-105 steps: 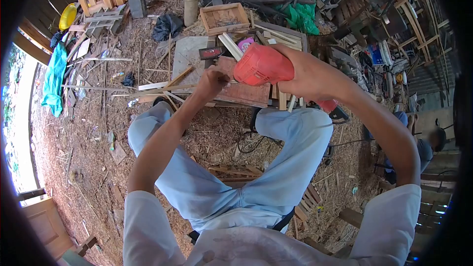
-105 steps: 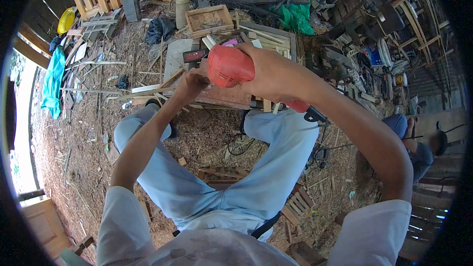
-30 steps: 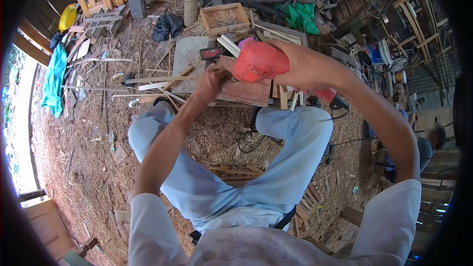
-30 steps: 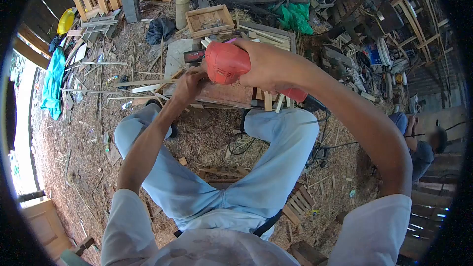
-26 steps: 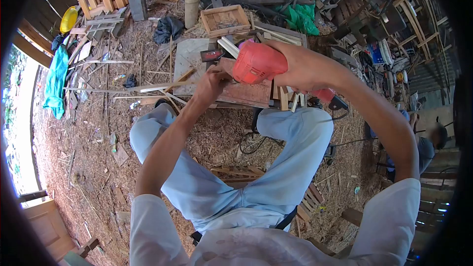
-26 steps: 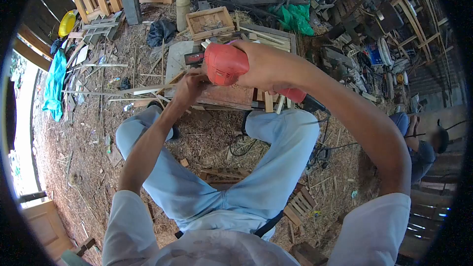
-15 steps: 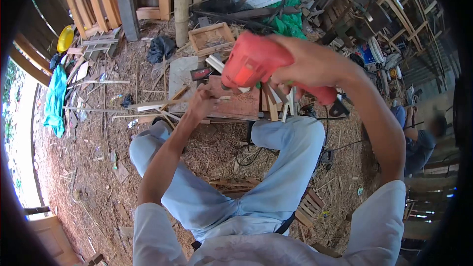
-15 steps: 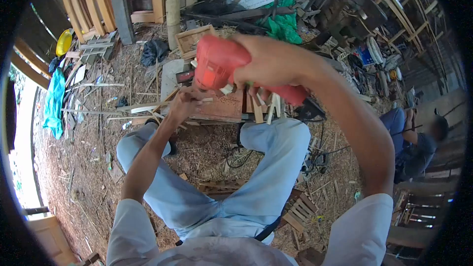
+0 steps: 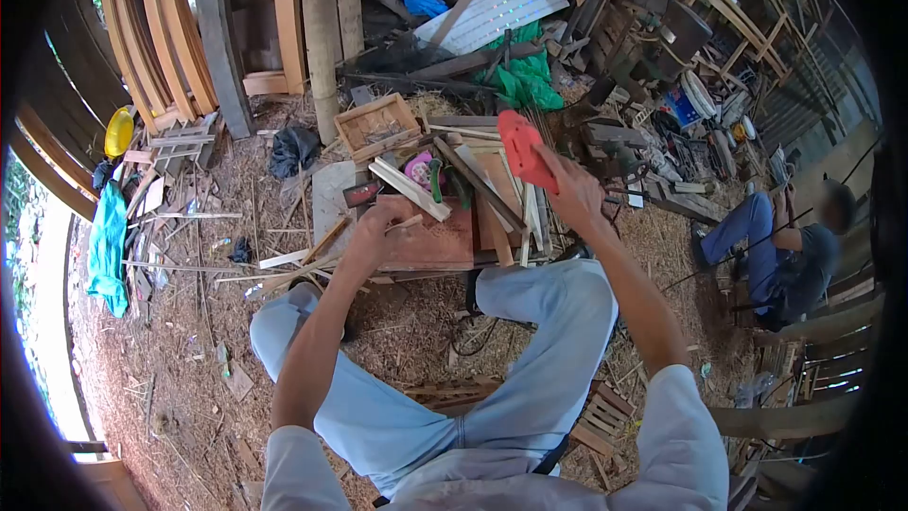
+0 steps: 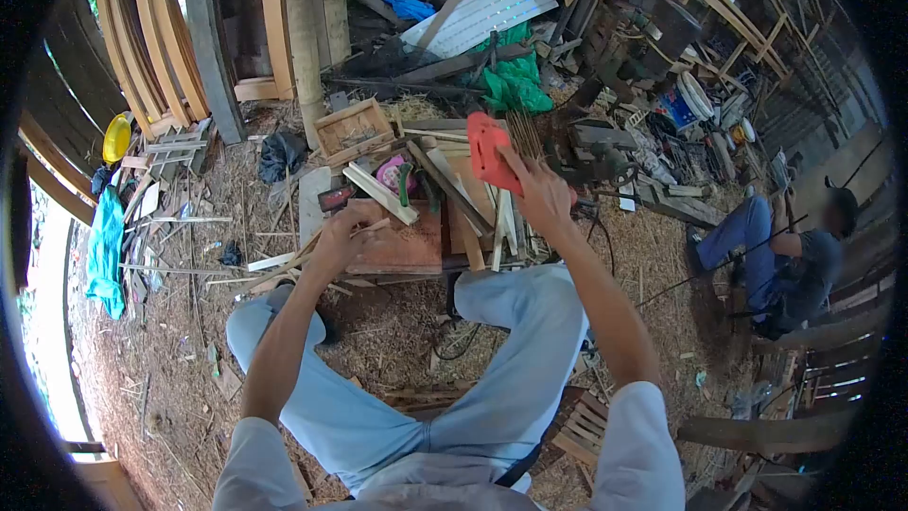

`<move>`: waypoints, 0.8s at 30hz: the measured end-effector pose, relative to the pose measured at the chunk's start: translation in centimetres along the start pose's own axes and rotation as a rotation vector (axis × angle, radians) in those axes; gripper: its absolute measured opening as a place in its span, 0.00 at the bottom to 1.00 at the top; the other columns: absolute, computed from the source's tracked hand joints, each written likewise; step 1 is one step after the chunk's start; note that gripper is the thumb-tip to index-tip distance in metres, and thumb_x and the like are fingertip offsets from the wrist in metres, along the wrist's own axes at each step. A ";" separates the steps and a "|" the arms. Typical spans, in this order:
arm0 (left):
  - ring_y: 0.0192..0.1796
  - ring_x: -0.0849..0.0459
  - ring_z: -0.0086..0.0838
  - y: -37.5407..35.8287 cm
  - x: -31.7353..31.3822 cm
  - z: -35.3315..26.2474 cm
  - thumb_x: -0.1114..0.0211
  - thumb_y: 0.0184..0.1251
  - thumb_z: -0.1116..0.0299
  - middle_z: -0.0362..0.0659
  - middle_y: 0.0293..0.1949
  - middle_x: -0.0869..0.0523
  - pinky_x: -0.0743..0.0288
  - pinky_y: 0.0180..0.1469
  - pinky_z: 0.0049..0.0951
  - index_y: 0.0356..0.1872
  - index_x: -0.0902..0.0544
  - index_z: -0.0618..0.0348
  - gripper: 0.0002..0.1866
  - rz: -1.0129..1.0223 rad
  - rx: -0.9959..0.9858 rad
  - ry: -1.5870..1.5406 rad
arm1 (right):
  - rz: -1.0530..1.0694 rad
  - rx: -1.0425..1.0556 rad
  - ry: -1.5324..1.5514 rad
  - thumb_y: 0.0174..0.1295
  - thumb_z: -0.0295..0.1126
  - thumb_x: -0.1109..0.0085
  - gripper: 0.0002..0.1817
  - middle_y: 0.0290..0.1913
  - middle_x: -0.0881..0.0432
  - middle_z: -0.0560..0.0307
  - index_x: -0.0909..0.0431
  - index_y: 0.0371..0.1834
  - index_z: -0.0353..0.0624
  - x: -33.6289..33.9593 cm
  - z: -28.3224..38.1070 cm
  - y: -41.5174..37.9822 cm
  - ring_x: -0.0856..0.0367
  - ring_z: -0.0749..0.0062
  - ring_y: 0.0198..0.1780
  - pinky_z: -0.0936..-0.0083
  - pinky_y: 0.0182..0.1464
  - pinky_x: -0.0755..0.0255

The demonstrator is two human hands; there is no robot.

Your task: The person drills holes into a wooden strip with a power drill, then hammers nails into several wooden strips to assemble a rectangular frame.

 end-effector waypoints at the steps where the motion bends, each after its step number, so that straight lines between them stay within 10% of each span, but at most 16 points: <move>1: 0.45 0.19 0.49 -0.1 0.1 -0.1 0.31 0.45 0.77 0.54 0.39 0.18 0.25 0.47 0.41 0.39 0.20 0.63 0.16 0.000 0.000 0.005 | -0.020 0.061 -0.082 0.48 0.23 0.40 0.43 0.48 0.22 0.47 0.41 0.71 0.63 -1.7 -0.6 -0.4 0.20 0.47 0.44 0.55 0.41 0.24; 17: 0.46 0.21 0.47 -0.7 0.0 -0.4 0.33 0.52 0.75 0.49 0.40 0.21 0.28 0.47 0.41 0.40 0.20 0.62 0.12 0.106 -0.018 0.174 | 0.005 0.123 -0.279 0.55 0.22 0.48 0.38 0.47 0.27 0.51 0.41 0.71 0.64 -10.4 -3.6 -0.3 0.25 0.55 0.48 0.59 0.44 0.29; 24: 0.49 0.22 0.45 -1.2 -0.7 -2.0 0.36 0.55 0.75 0.47 0.43 0.22 0.26 0.48 0.41 0.44 0.19 0.60 0.14 0.129 -0.113 0.243 | 0.161 0.104 -0.152 0.42 0.22 0.37 0.51 0.54 0.31 0.43 0.51 0.74 0.52 -10.7 -2.8 -0.8 0.29 0.45 0.53 0.54 0.52 0.36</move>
Point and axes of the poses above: each hand's wrist, its own y-axis towards the middle knuckle, its own x-axis out of the back of the hand, z = x × y, the point moved 9 cm from there along y, towards the middle knuckle
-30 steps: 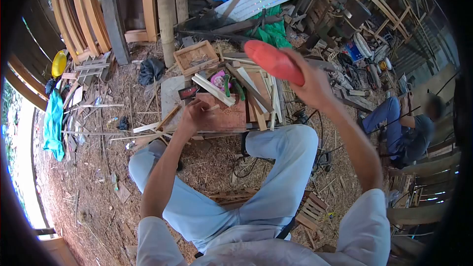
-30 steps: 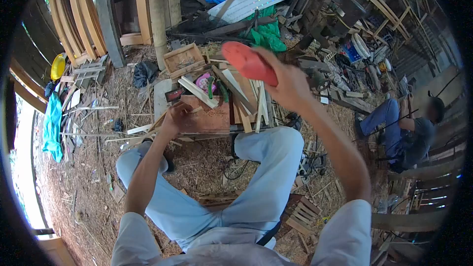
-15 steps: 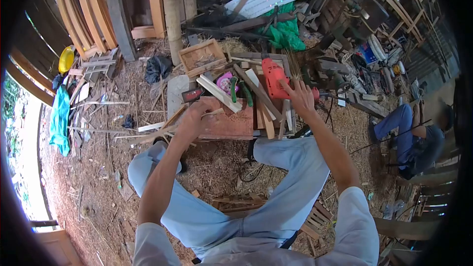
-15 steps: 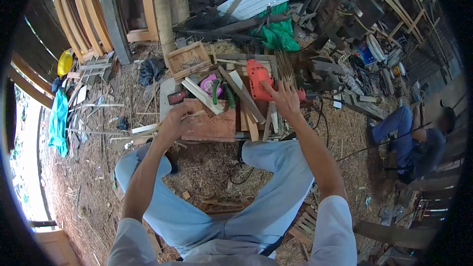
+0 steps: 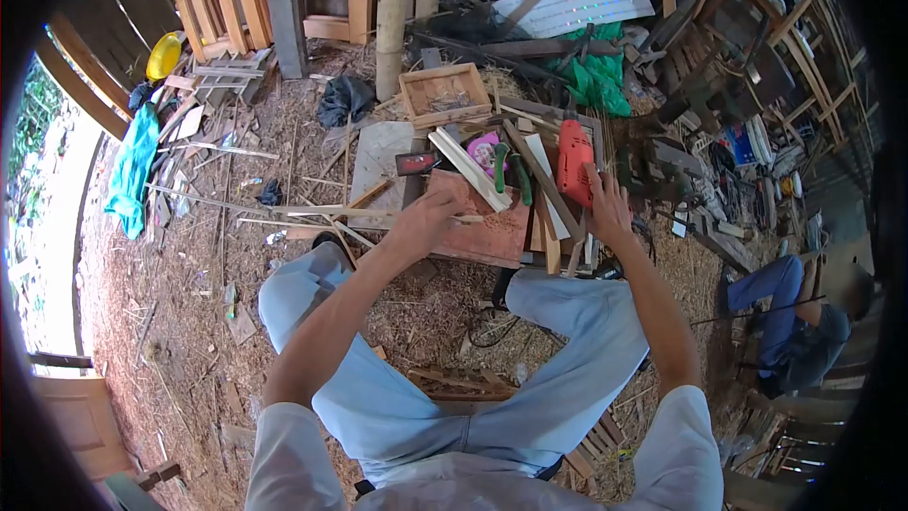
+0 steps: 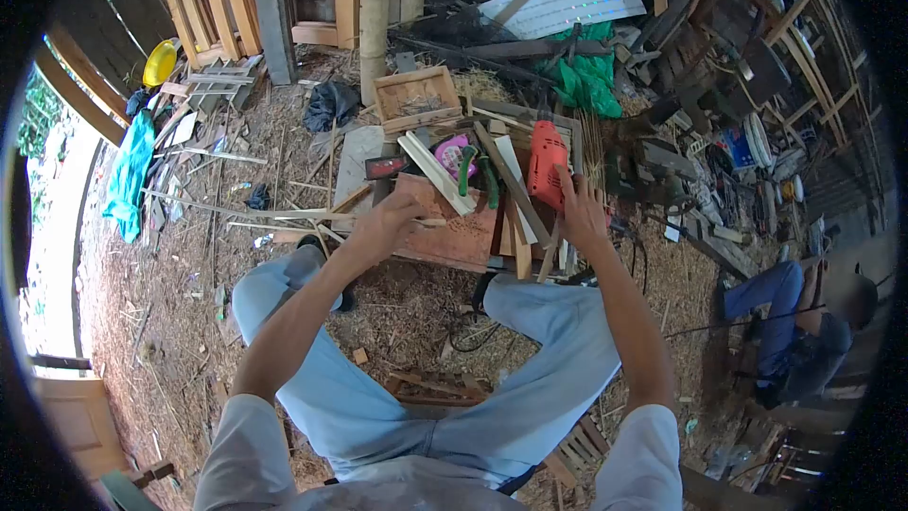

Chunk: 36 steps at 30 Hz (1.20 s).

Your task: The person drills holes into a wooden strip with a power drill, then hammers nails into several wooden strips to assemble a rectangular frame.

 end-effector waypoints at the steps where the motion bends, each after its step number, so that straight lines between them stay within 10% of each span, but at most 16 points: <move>1: 0.49 0.22 0.45 0.1 -0.1 0.0 0.36 0.55 0.75 0.47 0.43 0.22 0.26 0.48 0.41 0.44 0.19 0.60 0.14 -0.007 0.001 -0.002 | 0.049 -0.026 0.019 0.38 0.23 0.36 0.53 0.55 0.32 0.43 0.52 0.74 0.49 -0.3 -0.4 0.0 0.30 0.44 0.55 0.53 0.53 0.37; 9: 0.47 0.20 0.51 0.3 0.2 1.0 0.36 0.55 0.75 0.54 0.42 0.18 0.25 0.49 0.44 0.46 0.21 0.62 0.15 -0.001 0.125 -0.058 | 0.186 -0.117 0.104 0.48 0.32 0.39 0.47 0.56 0.30 0.35 0.56 0.72 0.46 0.1 -0.3 0.4 0.29 0.37 0.58 0.43 0.59 0.38; 20: 0.47 0.21 0.53 0.0 1.3 1.7 0.35 0.56 0.74 0.57 0.43 0.18 0.26 0.47 0.44 0.47 0.22 0.63 0.16 0.032 0.179 -0.091 | -0.011 -0.274 0.109 0.60 0.38 0.54 0.25 0.42 0.20 0.31 0.42 0.59 0.42 0.6 -0.6 1.6 0.19 0.35 0.37 0.45 0.44 0.27; 36: 0.46 0.20 0.53 0.4 2.2 1.3 0.37 0.57 0.75 0.54 0.43 0.19 0.25 0.45 0.45 0.44 0.22 0.62 0.13 -0.009 0.150 -0.117 | 0.062 -0.532 0.493 0.61 0.68 0.56 0.45 0.56 0.28 0.26 0.47 0.66 0.38 -2.3 -3.8 1.2 0.27 0.34 0.57 0.50 0.58 0.35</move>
Point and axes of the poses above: each hand's wrist, its own y-axis towards the middle knuckle, its own x-axis out of the back of the hand, z = x × y, the point moved 9 cm from there along y, towards the middle knuckle
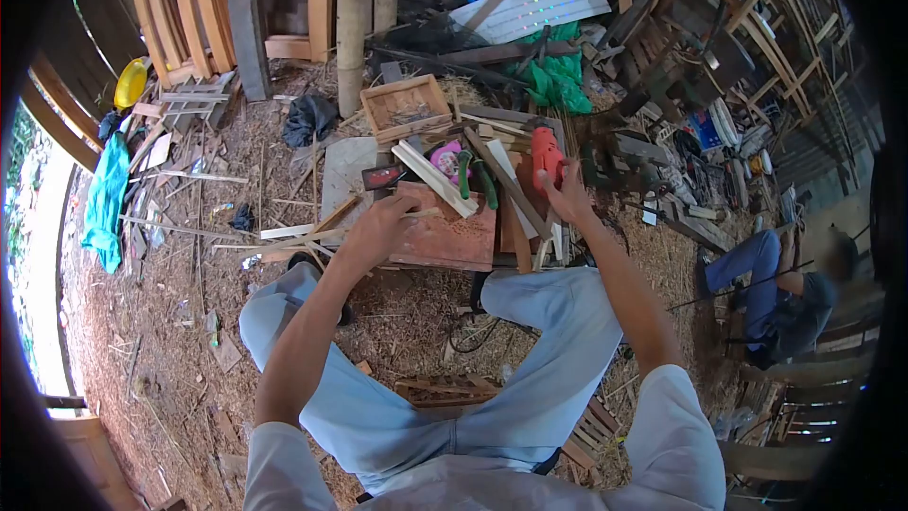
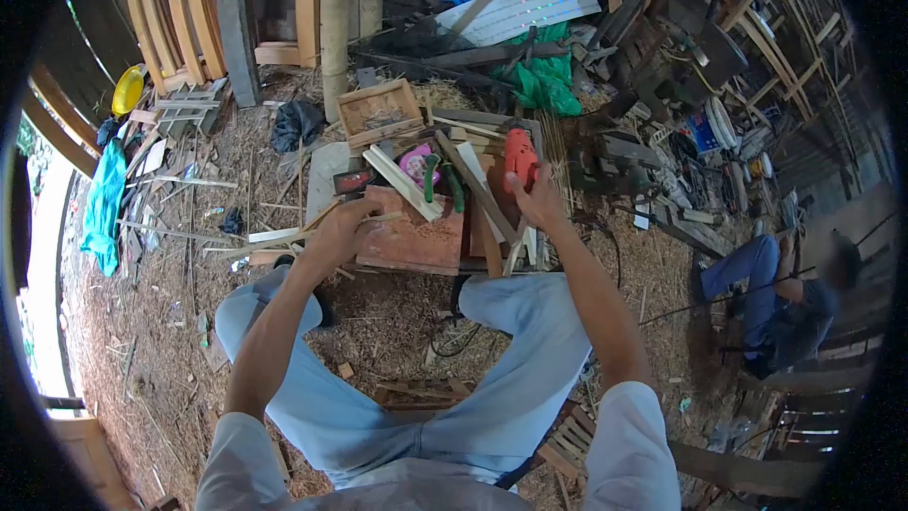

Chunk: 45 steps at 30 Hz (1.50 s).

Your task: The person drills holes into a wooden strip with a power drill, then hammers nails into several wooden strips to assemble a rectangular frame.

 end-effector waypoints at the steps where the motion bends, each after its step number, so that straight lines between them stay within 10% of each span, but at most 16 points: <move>1: 0.46 0.20 0.53 0.1 -0.1 0.0 0.37 0.57 0.75 0.54 0.43 0.19 0.25 0.45 0.45 0.44 0.22 0.62 0.13 0.004 -0.006 -0.003 | -0.005 -0.006 -0.002 0.61 0.68 0.56 0.45 0.56 0.28 0.26 0.47 0.66 0.38 0.0 -0.4 0.1 0.27 0.34 0.57 0.50 0.58 0.35; 7: 0.46 0.20 0.53 0.0 0.3 0.8 0.38 0.57 0.77 0.54 0.42 0.18 0.26 0.46 0.44 0.45 0.22 0.63 0.14 -0.004 0.014 0.051 | -0.172 -0.097 -0.315 0.63 0.59 0.51 0.37 0.52 0.25 0.30 0.42 0.64 0.41 2.9 2.1 -0.9 0.25 0.36 0.53 0.49 0.58 0.35; 10: 0.44 0.18 0.51 0.0 1.7 1.3 0.35 0.58 0.75 0.56 0.41 0.17 0.26 0.45 0.41 0.45 0.22 0.66 0.14 -0.062 0.000 0.028 | -0.386 0.270 -0.286 0.64 0.48 0.46 0.30 0.45 0.22 0.34 0.41 0.62 0.43 4.3 6.9 -1.3 0.22 0.37 0.49 0.49 0.53 0.31; 12: 0.43 0.17 0.51 -0.3 3.0 2.5 0.35 0.58 0.75 0.55 0.40 0.16 0.25 0.45 0.41 0.46 0.21 0.65 0.14 -0.105 0.081 -0.003 | 0.036 0.388 0.066 0.62 0.38 0.43 0.24 0.40 0.20 0.36 0.37 0.58 0.41 -0.2 9.0 -1.5 0.20 0.40 0.44 0.51 0.46 0.28; 18: 0.42 0.19 0.55 -0.9 4.2 2.4 0.37 0.56 0.78 0.55 0.40 0.17 0.25 0.42 0.45 0.47 0.23 0.63 0.15 -0.083 0.125 0.031 | 0.200 0.221 -0.034 0.59 0.33 0.43 0.18 0.33 0.20 0.34 0.32 0.48 0.33 -3.3 9.0 -1.0 0.20 0.38 0.39 0.51 0.40 0.26; 28: 0.44 0.17 0.50 0.8 2.9 -0.1 0.36 0.58 0.77 0.55 0.42 0.16 0.24 0.46 0.40 0.45 0.21 0.65 0.13 -0.059 0.078 0.005 | 0.043 0.044 -0.104 0.49 0.33 0.29 0.27 0.34 0.21 0.31 0.37 0.42 0.31 -1.4 7.4 -2.7 0.20 0.34 0.39 0.51 0.41 0.25; 34: 0.44 0.17 0.52 0.7 3.5 0.8 0.35 0.58 0.76 0.55 0.41 0.15 0.24 0.47 0.40 0.47 0.21 0.65 0.14 -0.119 0.013 0.030 | 0.089 0.020 -0.239 0.57 0.29 0.39 0.18 0.35 0.22 0.30 0.36 0.43 0.32 -3.5 6.4 -3.4 0.21 0.35 0.43 0.50 0.44 0.26; 40: 0.34 0.18 0.26 -0.1 8.2 2.6 0.35 0.60 0.77 0.48 0.31 0.16 0.24 0.39 0.27 0.44 0.21 0.66 0.11 -0.225 0.165 -0.104 | 0.032 0.217 -0.053 0.58 0.31 0.41 0.18 0.37 0.22 0.31 0.34 0.44 0.29 -1.4 8.5 -2.9 0.22 0.35 0.44 0.52 0.46 0.27; 45: 0.33 0.18 0.25 -1.3 10.6 4.6 0.34 0.61 0.74 0.45 0.31 0.16 0.25 0.37 0.27 0.44 0.20 0.65 0.11 -0.292 0.225 -0.169 | -0.023 0.265 0.061 0.57 0.36 0.36 0.23 0.39 0.22 0.30 0.33 0.44 0.27 -0.9 9.3 -2.4 0.23 0.34 0.44 0.52 0.46 0.29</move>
Point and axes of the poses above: each hand's wrist, its own y-axis towards the middle knuckle, its own x-axis out of the back of the hand, z = x × y, the point moved 9 cm from there along y, towards the middle knuckle
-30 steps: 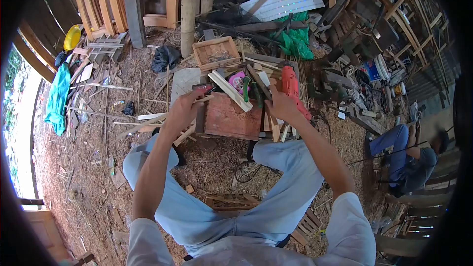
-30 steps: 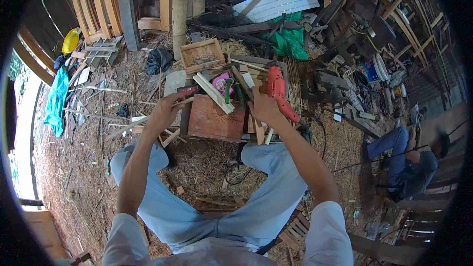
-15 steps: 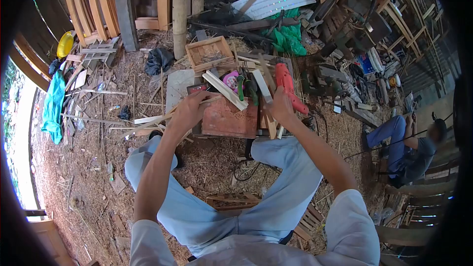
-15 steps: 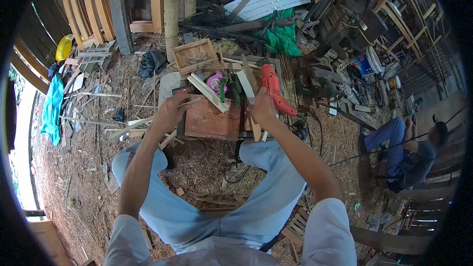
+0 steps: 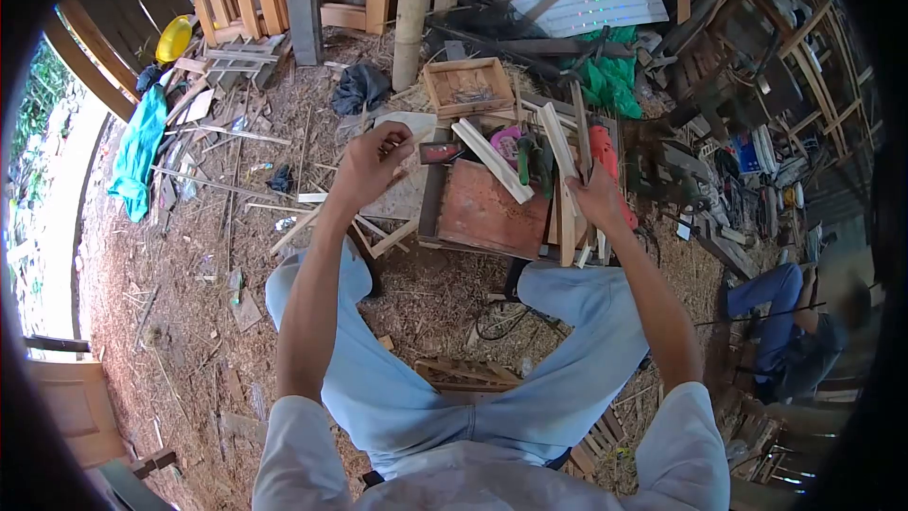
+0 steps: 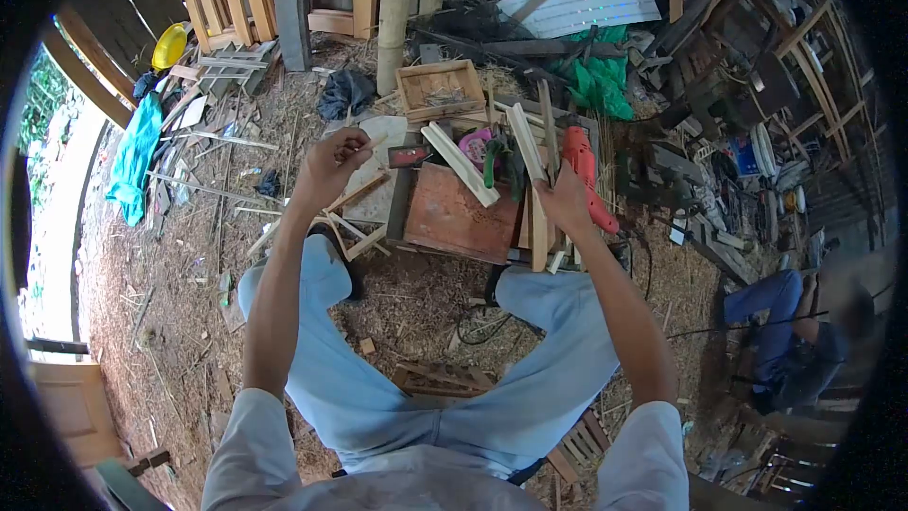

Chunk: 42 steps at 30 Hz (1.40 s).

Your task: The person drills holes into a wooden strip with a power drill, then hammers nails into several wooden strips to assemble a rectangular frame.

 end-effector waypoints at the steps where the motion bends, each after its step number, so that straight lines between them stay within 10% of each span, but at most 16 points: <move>1: 0.33 0.18 0.25 0.0 0.6 0.4 0.34 0.62 0.73 0.45 0.31 0.16 0.25 0.37 0.27 0.44 0.20 0.65 0.11 -0.028 0.001 0.042 | -0.008 -0.011 0.005 0.57 0.38 0.35 0.25 0.40 0.23 0.28 0.32 0.44 0.27 -0.4 -0.2 0.2 0.23 0.34 0.46 0.52 0.47 0.31; 5: 0.32 0.18 0.27 -0.6 1.1 1.3 0.37 0.64 0.72 0.47 0.30 0.16 0.25 0.36 0.29 0.46 0.19 0.63 0.11 -0.049 -0.031 0.098 | 0.045 -0.114 -0.128 0.60 0.39 0.37 0.25 0.41 0.26 0.29 0.33 0.45 0.27 -1.4 -0.1 0.0 0.28 0.34 0.47 0.49 0.50 0.35; 9: 0.40 0.15 0.46 -3.8 -3.7 8.4 0.37 0.61 0.62 0.56 0.39 0.15 0.22 0.45 0.40 0.46 0.19 0.63 0.17 0.210 0.137 0.287 | -0.163 0.075 -0.143 0.65 0.34 0.44 0.15 0.37 0.26 0.34 0.33 0.43 0.32 0.3 3.6 -0.2 0.27 0.34 0.43 0.49 0.46 0.35; 14: 0.45 0.16 0.47 -10.1 -9.5 16.1 0.34 0.55 0.64 0.57 0.39 0.15 0.22 0.49 0.43 0.45 0.19 0.64 0.18 0.595 0.234 0.602 | -0.023 0.019 0.194 0.67 0.33 0.46 0.12 0.31 0.22 0.42 0.32 0.43 0.34 -1.0 7.4 -0.1 0.21 0.44 0.35 0.56 0.36 0.30; 23: 0.46 0.17 0.50 -10.8 -7.9 23.6 0.36 0.57 0.63 0.55 0.41 0.16 0.22 0.47 0.47 0.42 0.18 0.59 0.14 0.517 0.424 0.717 | 0.099 0.028 0.465 0.67 0.35 0.45 0.14 0.23 0.24 0.54 0.33 0.45 0.36 -0.7 11.2 -0.5 0.22 0.71 0.21 0.72 0.23 0.31; 36: 0.32 0.17 0.55 -4.0 6.4 4.1 0.43 0.57 0.70 0.64 0.27 0.19 0.23 0.36 0.49 0.38 0.20 0.67 0.12 -0.180 0.191 0.674 | 0.206 -0.139 0.980 0.68 0.36 0.47 0.11 0.24 0.27 0.61 0.31 0.44 0.40 -1.4 10.7 0.2 0.25 0.80 0.23 0.80 0.20 0.28; 42: 0.41 0.20 0.51 -5.8 -1.2 -8.8 0.44 0.61 0.76 0.57 0.43 0.24 0.21 0.37 0.43 0.67 0.39 0.66 0.31 -0.259 0.007 0.833 | 0.327 -0.073 1.039 0.65 0.36 0.40 0.14 0.35 0.19 0.56 0.28 0.42 0.36 -1.8 17.3 1.1 0.18 0.73 0.33 0.75 0.29 0.21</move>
Point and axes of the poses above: each hand's wrist, its own y-axis towards the middle knuckle, its own x-axis out of the back of the hand, z = x × y, the point moved 9 cm from there along y, towards the middle knuckle
